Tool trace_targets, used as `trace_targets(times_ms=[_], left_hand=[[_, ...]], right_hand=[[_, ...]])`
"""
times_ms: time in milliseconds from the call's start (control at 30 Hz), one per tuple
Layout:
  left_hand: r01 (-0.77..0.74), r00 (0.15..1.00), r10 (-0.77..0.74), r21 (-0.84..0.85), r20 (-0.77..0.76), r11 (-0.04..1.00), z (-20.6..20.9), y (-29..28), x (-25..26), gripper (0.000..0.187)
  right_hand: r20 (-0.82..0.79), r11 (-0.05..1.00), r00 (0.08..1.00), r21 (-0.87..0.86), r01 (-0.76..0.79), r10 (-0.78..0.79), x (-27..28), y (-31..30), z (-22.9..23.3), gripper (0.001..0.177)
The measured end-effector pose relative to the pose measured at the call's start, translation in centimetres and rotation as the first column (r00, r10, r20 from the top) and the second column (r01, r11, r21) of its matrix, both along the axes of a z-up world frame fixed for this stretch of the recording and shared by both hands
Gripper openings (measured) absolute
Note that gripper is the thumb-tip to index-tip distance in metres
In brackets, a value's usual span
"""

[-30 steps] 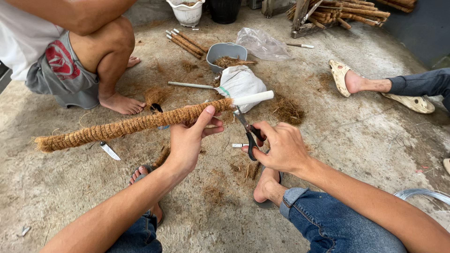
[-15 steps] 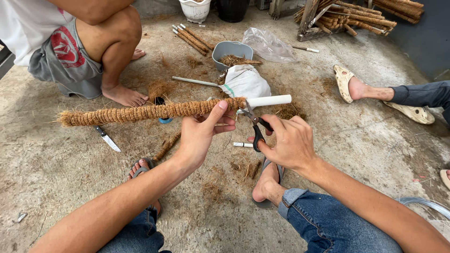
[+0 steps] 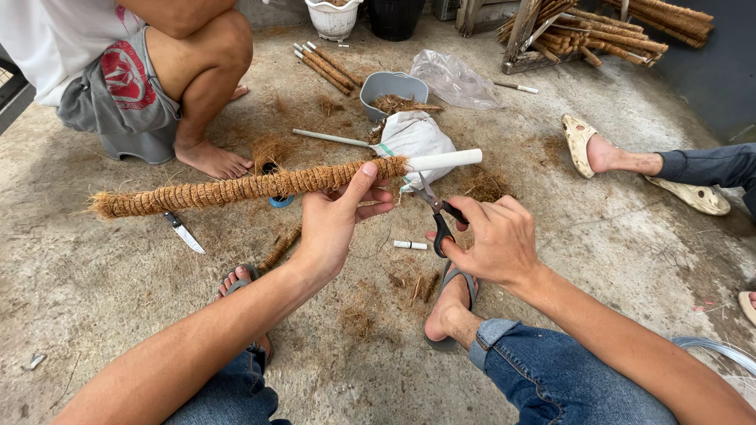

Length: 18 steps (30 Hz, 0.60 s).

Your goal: The person wraps a thin wire around a long stick covered in coir fibers to secure the material. They then use scissors to trim the excess wire and cut the loose ends of the coir fibers to create a neat finish.

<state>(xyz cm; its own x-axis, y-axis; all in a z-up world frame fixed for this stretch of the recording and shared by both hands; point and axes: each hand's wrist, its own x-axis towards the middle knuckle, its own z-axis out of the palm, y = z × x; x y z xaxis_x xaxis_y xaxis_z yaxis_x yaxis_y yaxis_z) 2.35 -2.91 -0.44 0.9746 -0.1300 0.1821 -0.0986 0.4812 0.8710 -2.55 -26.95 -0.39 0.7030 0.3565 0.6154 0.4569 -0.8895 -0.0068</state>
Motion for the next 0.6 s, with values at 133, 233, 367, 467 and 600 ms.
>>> trace_targets(times_ms=[133,233,367,467,600], left_hand=[[0.032,0.999,-0.032,0.004,-0.018,0.999,-0.2,-0.3,-0.1,0.037],[0.065,0.997,-0.065,0.004,-0.033,0.998,-0.5,-0.9,-0.4,0.037],[0.087,0.996,-0.086,0.03,-0.034,0.996,-0.5,-1.1,-0.4,0.038],[0.085,0.996,-0.085,0.026,-0.027,0.996,-0.5,-1.2,-0.4,0.038],[0.066,0.997,-0.064,0.039,-0.039,0.997,-0.5,-1.1,-0.3,0.037]], right_hand=[[-0.002,1.0,1.0,-0.003,0.013,-0.013,0.3,0.1,0.1,0.049],[-0.012,1.0,1.0,-0.011,0.029,-0.029,0.3,0.3,0.3,0.048],[0.011,1.0,1.0,0.007,0.013,-0.013,0.4,0.2,0.1,0.046],[0.013,0.999,0.999,-0.015,0.05,-0.049,0.7,-0.4,-0.5,0.036],[-0.044,0.995,0.996,0.058,0.084,-0.082,0.9,-0.6,-0.3,0.037]])
